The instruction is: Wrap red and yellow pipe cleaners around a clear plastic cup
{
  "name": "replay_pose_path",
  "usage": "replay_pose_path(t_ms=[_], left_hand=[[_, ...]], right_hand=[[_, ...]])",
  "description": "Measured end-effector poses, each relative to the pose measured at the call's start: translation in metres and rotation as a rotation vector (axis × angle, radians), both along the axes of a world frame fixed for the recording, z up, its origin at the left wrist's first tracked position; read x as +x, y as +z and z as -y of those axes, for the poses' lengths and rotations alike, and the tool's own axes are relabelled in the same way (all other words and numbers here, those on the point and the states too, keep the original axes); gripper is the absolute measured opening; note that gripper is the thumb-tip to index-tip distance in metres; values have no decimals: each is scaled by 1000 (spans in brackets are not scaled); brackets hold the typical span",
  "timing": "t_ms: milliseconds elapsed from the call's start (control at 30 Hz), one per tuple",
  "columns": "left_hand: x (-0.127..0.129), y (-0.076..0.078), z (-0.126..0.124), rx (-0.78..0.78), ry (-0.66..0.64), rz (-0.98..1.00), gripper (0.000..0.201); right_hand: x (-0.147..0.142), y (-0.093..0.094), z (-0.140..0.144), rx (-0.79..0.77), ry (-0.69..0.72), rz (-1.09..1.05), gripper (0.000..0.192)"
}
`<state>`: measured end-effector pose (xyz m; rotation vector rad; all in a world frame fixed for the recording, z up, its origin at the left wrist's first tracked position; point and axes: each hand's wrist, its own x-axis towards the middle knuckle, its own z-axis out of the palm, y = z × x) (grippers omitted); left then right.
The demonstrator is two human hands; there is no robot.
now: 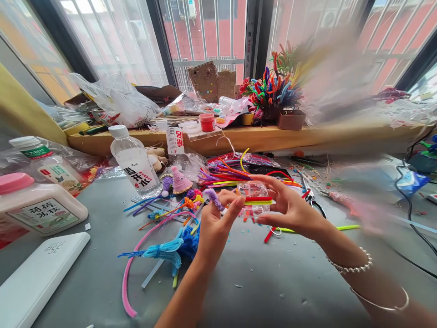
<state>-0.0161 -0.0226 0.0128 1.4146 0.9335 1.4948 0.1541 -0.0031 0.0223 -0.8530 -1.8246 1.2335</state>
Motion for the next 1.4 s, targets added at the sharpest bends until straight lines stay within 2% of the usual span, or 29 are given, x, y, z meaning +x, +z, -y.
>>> replay_pose_path(t_ms=[133,400,500,567,633,700,767,867,1000,1167,1267,1400], left_hand=[[1,-4,-1,-102,38,86,30],[2,-4,-4,-135,37,97,19],[2,-5,-4,-155,79,74,23],[4,-5,-2,-159,123,54,28],[8,-7,-1,-169,137,46,34],[13,-9,0,-261,112,132,49],[19,-11,0,-362,-54,269,58],[23,-13,-1,-377,-217,403,58],[19,-10,-4,-361,-222,510,49],[13,-4,-7,-325,-236,566,38],[15,0,-4,-369,-252,566,33],[19,4,1,-415,-253,580,33]], right_hand=[[-2,-1,1,88,-98,-7,67],[-5,-6,2,254,-199,84,63],[-10,-9,2,355,-356,112,64],[-15,-14,2,344,-479,83,66],[-20,-20,2,284,-535,2,67],[-25,-26,2,248,-534,-96,66],[-30,-30,4,226,-528,-145,64],[-35,-33,7,222,-498,-124,62],[-32,-30,8,273,-418,-19,65],[-10,-12,5,429,-305,29,67],[-1,1,9,519,-242,113,70],[0,8,15,560,-196,216,70]])
